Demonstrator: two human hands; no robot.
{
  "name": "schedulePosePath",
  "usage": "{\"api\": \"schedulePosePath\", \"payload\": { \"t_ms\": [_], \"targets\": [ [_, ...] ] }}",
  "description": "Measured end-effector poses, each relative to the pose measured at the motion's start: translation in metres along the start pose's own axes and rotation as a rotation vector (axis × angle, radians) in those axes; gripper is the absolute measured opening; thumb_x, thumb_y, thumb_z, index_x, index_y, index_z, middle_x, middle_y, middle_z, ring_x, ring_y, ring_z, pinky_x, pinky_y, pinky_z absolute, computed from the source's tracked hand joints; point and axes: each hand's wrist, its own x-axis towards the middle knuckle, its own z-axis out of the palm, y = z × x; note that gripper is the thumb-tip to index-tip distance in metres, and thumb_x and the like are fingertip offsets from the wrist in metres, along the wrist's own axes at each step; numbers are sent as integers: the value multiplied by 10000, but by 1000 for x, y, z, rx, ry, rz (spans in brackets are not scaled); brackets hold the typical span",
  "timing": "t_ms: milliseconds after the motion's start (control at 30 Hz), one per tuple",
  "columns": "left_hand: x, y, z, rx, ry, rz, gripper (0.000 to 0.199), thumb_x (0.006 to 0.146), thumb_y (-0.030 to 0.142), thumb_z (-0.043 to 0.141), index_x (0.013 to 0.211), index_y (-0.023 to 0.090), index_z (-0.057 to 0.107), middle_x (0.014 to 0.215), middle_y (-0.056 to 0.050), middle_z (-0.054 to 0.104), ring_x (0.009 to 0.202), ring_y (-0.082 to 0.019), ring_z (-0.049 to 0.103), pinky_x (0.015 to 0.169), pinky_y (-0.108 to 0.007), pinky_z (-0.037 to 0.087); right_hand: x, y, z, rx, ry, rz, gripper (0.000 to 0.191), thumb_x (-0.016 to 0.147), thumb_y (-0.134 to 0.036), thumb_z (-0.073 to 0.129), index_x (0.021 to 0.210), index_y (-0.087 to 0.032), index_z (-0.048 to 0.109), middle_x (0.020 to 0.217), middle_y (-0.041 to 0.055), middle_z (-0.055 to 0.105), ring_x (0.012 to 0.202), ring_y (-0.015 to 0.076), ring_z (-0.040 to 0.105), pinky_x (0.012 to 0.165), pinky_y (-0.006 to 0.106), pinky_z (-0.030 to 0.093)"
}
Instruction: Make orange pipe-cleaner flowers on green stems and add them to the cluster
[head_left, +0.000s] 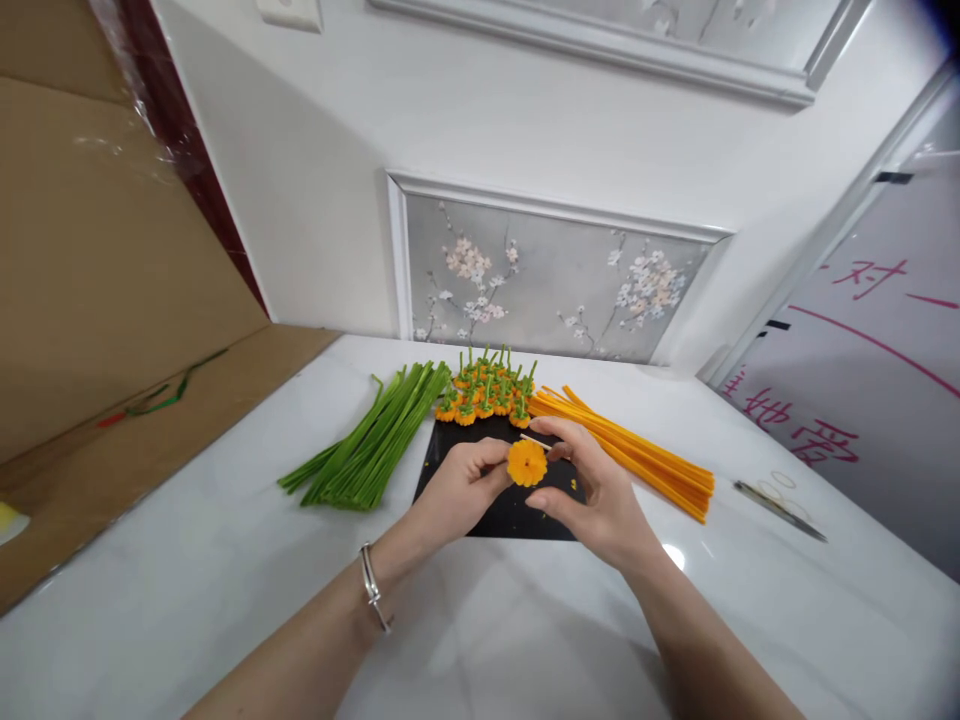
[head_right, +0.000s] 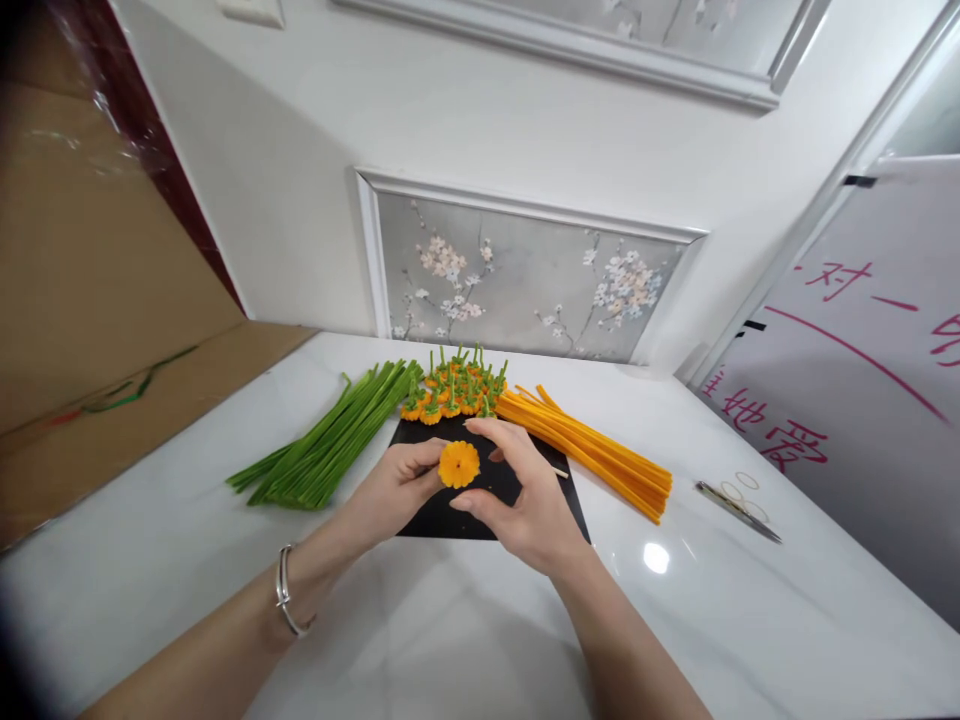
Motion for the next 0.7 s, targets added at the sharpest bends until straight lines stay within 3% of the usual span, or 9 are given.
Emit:
{"api": "schedulePosePath", "payload": {
  "t_ms": [100, 233, 333, 433, 533, 700],
  "targets": [
    [-1, -1, 2, 29, -31, 14, 269, 888, 310, 543, 720, 147, 676, 719, -27, 631, 693, -155, 550, 641, -253, 431, 0, -5, 3, -74, -18, -28, 495, 808, -266, 704, 1268, -276, 523, 1222, 69, 611, 1148, 233, 545, 960, 401, 472],
    [0, -3, 2, 60, -35, -10, 190, 879, 235, 539, 835, 158, 707, 809, -38, 675, 768, -170, 596, 709, -272, 465, 0, -2, 3, -142, 17, -93, 423, 824, -213, 678, 1223, -272, 553, 1107, 52, 659, 1068, 221, 590, 938, 400, 493],
    [1, 0, 2, 20, 103, -16, 196, 834, 217, 597, 1005, 191, 691, 998, -61, 686, 903, -195, 616, 813, -311, 487, -2, 3, 1, -182, 74, -114, 427, 832, -195, 671, 1233, -278, 548, 1097, 48, 660, 1027, 215, 614, 913, 401, 508],
    [1, 8, 2, -104, 218, -53, 179, 819, 257, 624, 973, 176, 666, 877, -49, 674, 779, -166, 613, 723, -292, 510, -3, 6, 1, -201, 149, -162, 435, 827, -176, 680, 1229, -277, 550, 1093, 49, 661, 1020, 220, 618, 897, 415, 514],
    [0, 17, 4, -234, 110, -83, 131, 818, 278, 646, 861, 155, 662, 784, -25, 652, 715, -137, 598, 677, -258, 501, -2, 6, 3, -257, 207, -248, 437, 822, -149, 680, 1224, -271, 561, 1060, 52, 669, 981, 224, 618, 862, 426, 520],
    [-3, 21, 8, -381, 115, -109, 116, 786, 259, 694, 825, 150, 682, 801, -17, 662, 737, -120, 599, 710, -240, 492, 0, 4, 7, -366, 283, -363, 426, 795, -129, 710, 1187, -253, 599, 1026, 69, 684, 938, 236, 617, 825, 432, 529]
  ]
}}
